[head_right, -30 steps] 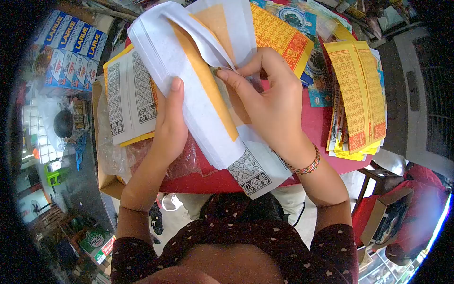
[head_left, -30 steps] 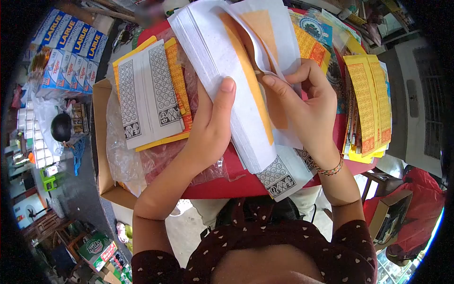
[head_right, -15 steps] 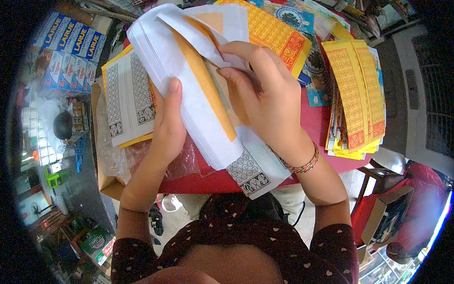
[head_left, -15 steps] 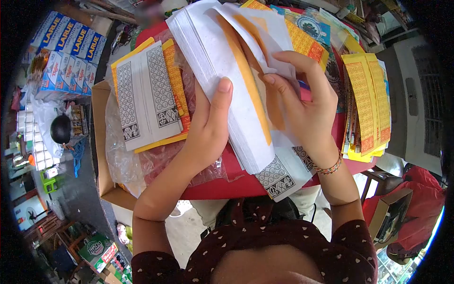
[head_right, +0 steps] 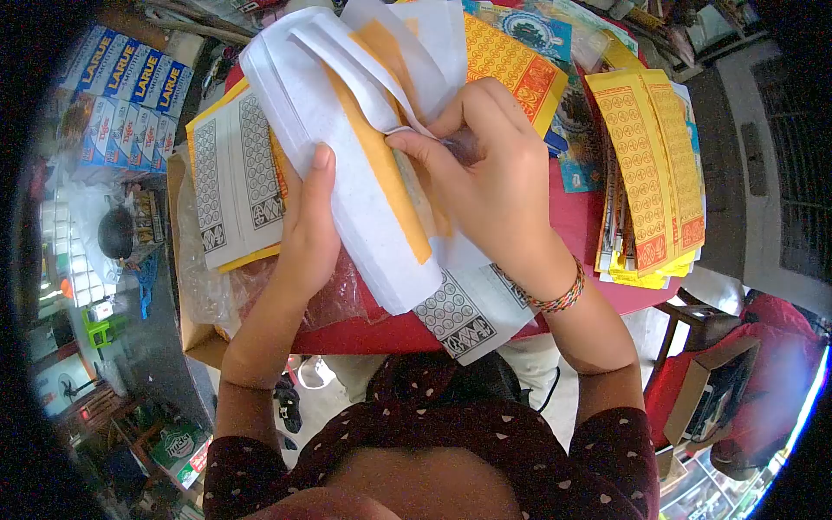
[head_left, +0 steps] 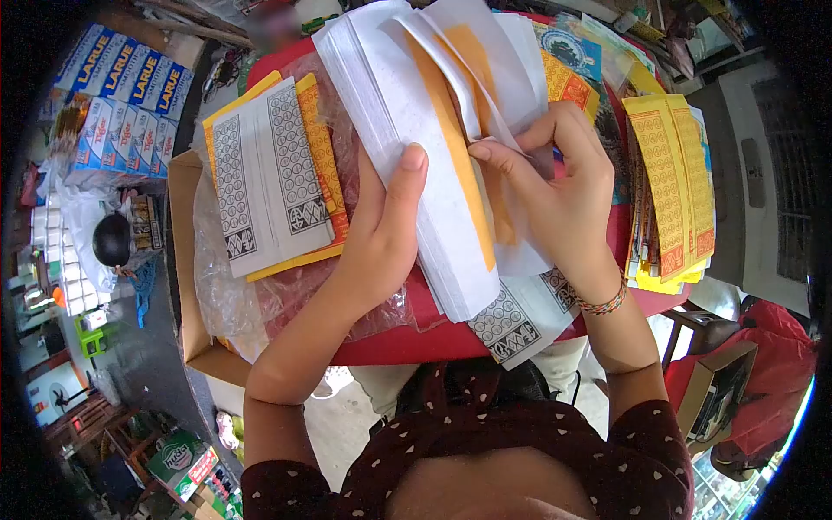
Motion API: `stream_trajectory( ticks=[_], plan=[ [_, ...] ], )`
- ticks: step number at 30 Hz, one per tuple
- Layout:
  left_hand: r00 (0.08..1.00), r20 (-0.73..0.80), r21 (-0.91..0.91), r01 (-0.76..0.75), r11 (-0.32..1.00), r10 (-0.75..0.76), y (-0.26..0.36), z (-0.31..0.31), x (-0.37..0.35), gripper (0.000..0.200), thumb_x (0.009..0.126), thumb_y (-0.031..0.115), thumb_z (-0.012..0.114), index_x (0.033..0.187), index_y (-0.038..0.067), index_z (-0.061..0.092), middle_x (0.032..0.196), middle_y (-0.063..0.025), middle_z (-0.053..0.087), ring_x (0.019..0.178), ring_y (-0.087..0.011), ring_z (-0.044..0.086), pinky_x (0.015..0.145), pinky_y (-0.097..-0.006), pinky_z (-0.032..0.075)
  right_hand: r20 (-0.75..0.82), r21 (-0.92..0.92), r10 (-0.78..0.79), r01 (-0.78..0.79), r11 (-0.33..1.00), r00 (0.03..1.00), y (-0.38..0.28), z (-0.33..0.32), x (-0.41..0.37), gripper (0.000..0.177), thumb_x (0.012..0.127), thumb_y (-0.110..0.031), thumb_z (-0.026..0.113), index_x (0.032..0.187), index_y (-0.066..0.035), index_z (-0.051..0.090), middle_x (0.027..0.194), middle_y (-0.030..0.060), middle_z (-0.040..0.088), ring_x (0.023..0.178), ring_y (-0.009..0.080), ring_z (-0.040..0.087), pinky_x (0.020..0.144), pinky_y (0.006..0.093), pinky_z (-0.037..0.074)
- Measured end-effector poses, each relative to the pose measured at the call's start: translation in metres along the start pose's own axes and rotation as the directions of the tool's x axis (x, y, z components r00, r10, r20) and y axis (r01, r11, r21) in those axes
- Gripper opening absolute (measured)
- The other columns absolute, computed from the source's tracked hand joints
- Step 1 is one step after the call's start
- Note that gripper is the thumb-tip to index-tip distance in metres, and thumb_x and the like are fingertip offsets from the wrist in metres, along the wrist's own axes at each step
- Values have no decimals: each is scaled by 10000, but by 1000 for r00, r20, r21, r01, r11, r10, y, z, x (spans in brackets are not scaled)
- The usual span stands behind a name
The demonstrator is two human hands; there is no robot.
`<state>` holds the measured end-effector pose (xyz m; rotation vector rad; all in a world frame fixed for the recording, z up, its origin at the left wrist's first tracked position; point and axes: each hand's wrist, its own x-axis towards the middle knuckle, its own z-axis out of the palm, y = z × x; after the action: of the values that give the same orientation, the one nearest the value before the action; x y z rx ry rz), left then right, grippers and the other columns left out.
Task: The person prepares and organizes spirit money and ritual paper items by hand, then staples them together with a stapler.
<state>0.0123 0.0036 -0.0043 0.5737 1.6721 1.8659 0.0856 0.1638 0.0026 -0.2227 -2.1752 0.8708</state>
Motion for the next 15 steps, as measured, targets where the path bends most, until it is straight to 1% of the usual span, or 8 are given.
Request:
stream_trajectory(
  ticks=[1,3,4,5,8,9,10,15],
  plan=[
    [1000,0,0,-2,1000,2,0,-1,1,568,1022,330,407,1425,-26,227,1316,-155,434,1153,-193,477,988,-321,395,-5,8,-21,21,1000,1000,1,0,0,327,672,-142,845,701,-7,548,685,66,515,556,167,489,488,277,391],
    [997,16,-154,76,985,-74,0,-5,3,577,991,285,485,1415,-21,241,1311,-150,445,1147,-176,492,965,-316,417,2,16,22,-22,1000,1000,-3,-1,0,328,669,-144,846,700,-10,549,684,65,514,560,168,483,488,281,384],
    [997,15,-154,74,985,-73,2,-5,3,577,991,285,485,1415,-21,241,1311,-150,445,1147,-176,492,965,-316,417,9,24,67,-67,997,998,-5,-1,-1,329,666,-146,848,698,-13,549,684,65,513,563,170,477,489,284,377],
    [997,7,-163,82,983,-82,4,-4,1,580,959,258,545,1393,-21,280,1286,-141,475,1123,-165,514,942,-308,434,10,25,66,-66,998,998,-5,-1,-1,329,666,-146,848,698,-13,549,684,65,513,563,170,477,489,284,377],
    [995,-1,-163,94,982,-95,6,-4,1,572,898,213,649,1338,-20,368,1221,-116,536,1068,-147,555,901,-292,460,31,18,33,-34,999,999,-6,0,-4,303,670,-133,840,702,-15,562,697,72,524,591,195,509,515,295,408],
    [995,2,-154,96,983,-97,7,-3,1,558,869,196,693,1304,-19,417,1182,-101,567,1037,-140,573,881,-284,470,20,27,-31,31,999,999,-6,2,-4,290,672,-124,834,713,-16,568,710,77,530,612,211,529,534,304,428],
    [995,2,-153,96,984,-96,7,-3,2,558,869,196,693,1304,-19,417,1182,-101,567,1037,-140,573,881,-284,470,8,35,-96,96,995,995,-7,2,-5,277,673,-115,828,724,-17,575,724,83,536,632,228,549,553,313,448],
    [988,-40,-210,135,968,-147,7,-5,4,507,853,193,712,1255,-13,482,1135,-91,597,1015,-145,591,865,-288,478,56,12,-164,163,986,985,-12,1,-6,222,697,-78,799,808,-23,615,798,99,566,710,260,595,614,334,492]
  ],
)
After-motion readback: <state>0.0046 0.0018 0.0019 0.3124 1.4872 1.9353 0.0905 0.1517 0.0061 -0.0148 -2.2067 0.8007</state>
